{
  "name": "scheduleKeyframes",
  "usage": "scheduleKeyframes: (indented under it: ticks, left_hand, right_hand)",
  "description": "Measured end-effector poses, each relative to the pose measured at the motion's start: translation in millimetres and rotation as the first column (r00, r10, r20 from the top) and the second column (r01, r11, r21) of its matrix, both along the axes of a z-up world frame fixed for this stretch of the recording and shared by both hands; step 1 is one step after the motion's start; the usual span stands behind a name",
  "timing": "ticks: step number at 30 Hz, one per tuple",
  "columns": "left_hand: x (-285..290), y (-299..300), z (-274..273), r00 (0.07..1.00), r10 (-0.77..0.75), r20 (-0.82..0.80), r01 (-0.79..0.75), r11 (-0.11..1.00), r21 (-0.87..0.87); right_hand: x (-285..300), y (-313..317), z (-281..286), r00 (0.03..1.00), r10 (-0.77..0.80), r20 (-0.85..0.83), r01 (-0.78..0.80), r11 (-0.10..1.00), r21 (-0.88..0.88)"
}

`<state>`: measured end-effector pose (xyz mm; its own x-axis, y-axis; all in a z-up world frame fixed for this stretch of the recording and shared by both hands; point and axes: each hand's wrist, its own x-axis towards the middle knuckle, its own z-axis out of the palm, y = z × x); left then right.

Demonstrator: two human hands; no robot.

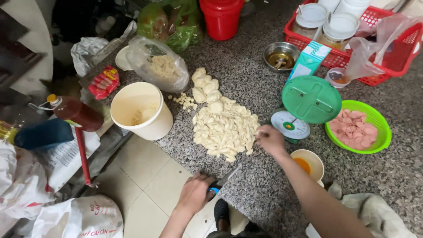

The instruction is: Measuring and mixing various ingredients like flour, sugar, and liquids into an industrial dough mixer in a bakery.

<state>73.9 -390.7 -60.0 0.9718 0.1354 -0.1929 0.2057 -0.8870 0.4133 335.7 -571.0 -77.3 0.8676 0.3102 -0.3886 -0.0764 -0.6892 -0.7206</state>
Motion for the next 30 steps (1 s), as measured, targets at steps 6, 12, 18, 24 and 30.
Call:
scheduleKeyframes:
  ticks: [6,12,18,24,30]
  left_hand:
    - [53,-49,-48,0.979,-0.195,0.067,0.179,0.965,0.192]
    - [65,-61,23,0.958,-0.201,0.206,0.184,0.978,0.096]
    - [87,5,18,0.958,0.141,0.248,-0.146,0.989,0.004]
    - [118,39,46,0.984,0.170,0.046,-0.168,0.985,-0.045]
    - [157,92,-69,0.957,-0.010,0.291,-0.041,0.984,0.171]
  right_hand:
    - [11,-12,8,0.995,-0.073,-0.074,0.093,0.942,0.321]
    - [11,-16,-14,0.994,0.033,0.102,-0.049,0.985,0.163]
    - [5,24,-48,0.963,0.062,0.261,-0.076,0.996,0.044]
    - [-25,67,-9,0.867,0.365,0.339,-0.382,0.924,-0.020]
    - [-22,105,-19,0.771,0.551,0.319,-0.396,0.807,-0.438]
